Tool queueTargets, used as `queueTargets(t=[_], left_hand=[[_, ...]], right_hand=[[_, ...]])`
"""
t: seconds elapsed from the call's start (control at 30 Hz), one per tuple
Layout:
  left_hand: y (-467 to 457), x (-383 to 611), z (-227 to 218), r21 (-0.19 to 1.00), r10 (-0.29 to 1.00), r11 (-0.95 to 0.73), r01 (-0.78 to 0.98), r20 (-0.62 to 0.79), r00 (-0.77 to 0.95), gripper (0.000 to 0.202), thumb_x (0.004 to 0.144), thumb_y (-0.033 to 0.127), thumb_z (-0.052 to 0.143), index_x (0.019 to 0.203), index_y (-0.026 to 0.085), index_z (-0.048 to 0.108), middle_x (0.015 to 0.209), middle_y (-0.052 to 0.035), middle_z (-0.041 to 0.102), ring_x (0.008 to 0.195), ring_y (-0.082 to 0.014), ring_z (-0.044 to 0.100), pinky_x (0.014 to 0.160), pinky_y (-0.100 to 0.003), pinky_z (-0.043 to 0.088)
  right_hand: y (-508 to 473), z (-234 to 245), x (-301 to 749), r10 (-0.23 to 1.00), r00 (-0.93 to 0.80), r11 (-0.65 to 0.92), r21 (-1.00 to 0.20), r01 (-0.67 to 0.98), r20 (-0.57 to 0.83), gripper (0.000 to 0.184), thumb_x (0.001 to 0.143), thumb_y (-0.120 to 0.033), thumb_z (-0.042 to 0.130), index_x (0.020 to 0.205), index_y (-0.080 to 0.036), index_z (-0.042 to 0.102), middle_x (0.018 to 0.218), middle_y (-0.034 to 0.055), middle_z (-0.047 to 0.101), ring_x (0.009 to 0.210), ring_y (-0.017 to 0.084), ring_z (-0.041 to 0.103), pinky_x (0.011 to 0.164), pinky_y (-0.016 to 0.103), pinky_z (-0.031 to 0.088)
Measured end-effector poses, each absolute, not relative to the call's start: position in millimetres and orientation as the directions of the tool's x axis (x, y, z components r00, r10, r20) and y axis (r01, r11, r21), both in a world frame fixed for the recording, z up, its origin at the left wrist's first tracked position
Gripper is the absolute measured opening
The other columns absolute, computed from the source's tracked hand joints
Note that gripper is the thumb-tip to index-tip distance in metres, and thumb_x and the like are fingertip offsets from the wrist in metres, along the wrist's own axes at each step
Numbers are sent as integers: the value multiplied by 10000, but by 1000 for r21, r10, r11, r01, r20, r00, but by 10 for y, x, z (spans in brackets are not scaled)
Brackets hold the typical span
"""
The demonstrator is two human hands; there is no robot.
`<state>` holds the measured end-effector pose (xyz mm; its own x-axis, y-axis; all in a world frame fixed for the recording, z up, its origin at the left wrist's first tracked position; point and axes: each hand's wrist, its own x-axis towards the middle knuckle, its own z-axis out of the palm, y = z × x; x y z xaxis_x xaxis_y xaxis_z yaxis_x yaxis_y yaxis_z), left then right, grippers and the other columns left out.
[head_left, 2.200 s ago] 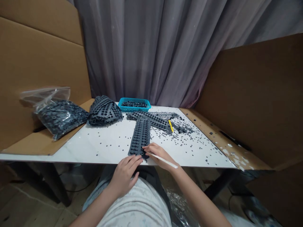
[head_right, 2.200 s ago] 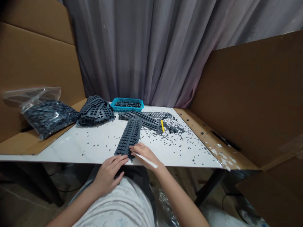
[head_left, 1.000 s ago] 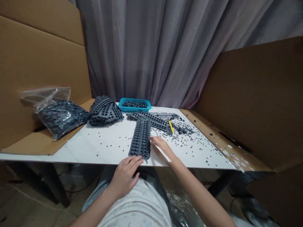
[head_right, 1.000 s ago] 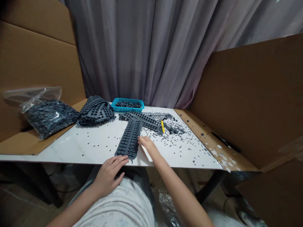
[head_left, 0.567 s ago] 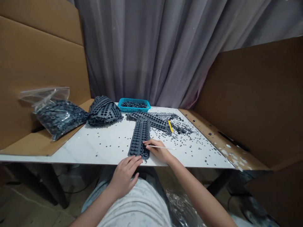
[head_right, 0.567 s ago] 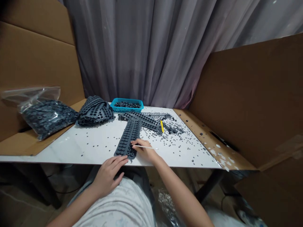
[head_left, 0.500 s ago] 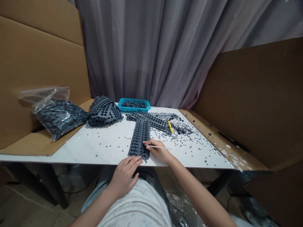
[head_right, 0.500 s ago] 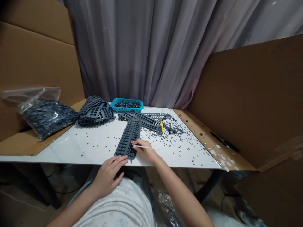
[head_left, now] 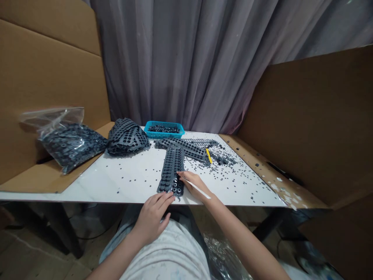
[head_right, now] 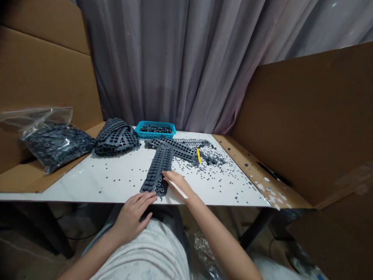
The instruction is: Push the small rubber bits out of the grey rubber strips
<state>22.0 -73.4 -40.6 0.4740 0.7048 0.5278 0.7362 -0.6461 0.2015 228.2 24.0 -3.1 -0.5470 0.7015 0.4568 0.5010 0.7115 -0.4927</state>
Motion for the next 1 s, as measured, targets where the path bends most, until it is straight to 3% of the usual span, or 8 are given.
queueTargets(t=[0.3, 0.53, 0.63, 0.8, 1.0], left_hand=[[-728, 219, -411, 206, 710, -643, 738, 521, 473, 482, 793, 142, 484, 1266, 232, 491, 1299, -43, 535, 1143, -242, 482, 945, -400, 416], [-726, 220, -420, 178, 695, -643, 745, 546, 469, 475, 788, 148, 491, 1254, 235, 506, 1286, -43, 545, 1130, -236, 495, 932, -386, 425], [-726, 221, -421, 177, 696, -640, 748, 545, 467, 469, 787, 148, 493, 1247, 234, 510, 1287, -38, 544, 1132, -236, 494, 936, -390, 422], [-724, 215, -428, 192, 708, -643, 742, 519, 479, 473, 801, 148, 485, 1266, 232, 487, 1318, -31, 518, 1151, -242, 472, 955, -406, 403], [-729, 218, -422, 191, 708, -640, 745, 525, 473, 471, 801, 149, 484, 1264, 232, 492, 1308, -36, 527, 1148, -236, 478, 950, -391, 408]], right_hand=[[260, -16, 2352, 804, -345, 592, -590, 550, 484, 165, 929, -272, 412, 953, -204, 560, 1055, 92, 677, 941, 214, 655, 789, 352, 519], [212, -21, 2313, 759, -462, 610, -750, 257, 459, 185, 893, -357, 510, 907, -189, 587, 1097, 121, 664, 1108, 223, 590, 939, 405, 463], [201, -22, 2293, 760, -492, 587, -774, 238, 425, 214, 879, -389, 529, 869, -186, 598, 1086, 130, 669, 1100, 226, 597, 945, 417, 462], [199, -7, 2296, 748, -503, 611, -745, 268, 432, 218, 894, -381, 504, 876, -184, 595, 1071, 132, 672, 1083, 221, 608, 919, 403, 483], [215, 5, 2295, 681, -594, 720, -536, 441, 427, 146, 921, -273, 450, 918, -186, 567, 1074, 127, 664, 1048, 215, 616, 878, 382, 502]])
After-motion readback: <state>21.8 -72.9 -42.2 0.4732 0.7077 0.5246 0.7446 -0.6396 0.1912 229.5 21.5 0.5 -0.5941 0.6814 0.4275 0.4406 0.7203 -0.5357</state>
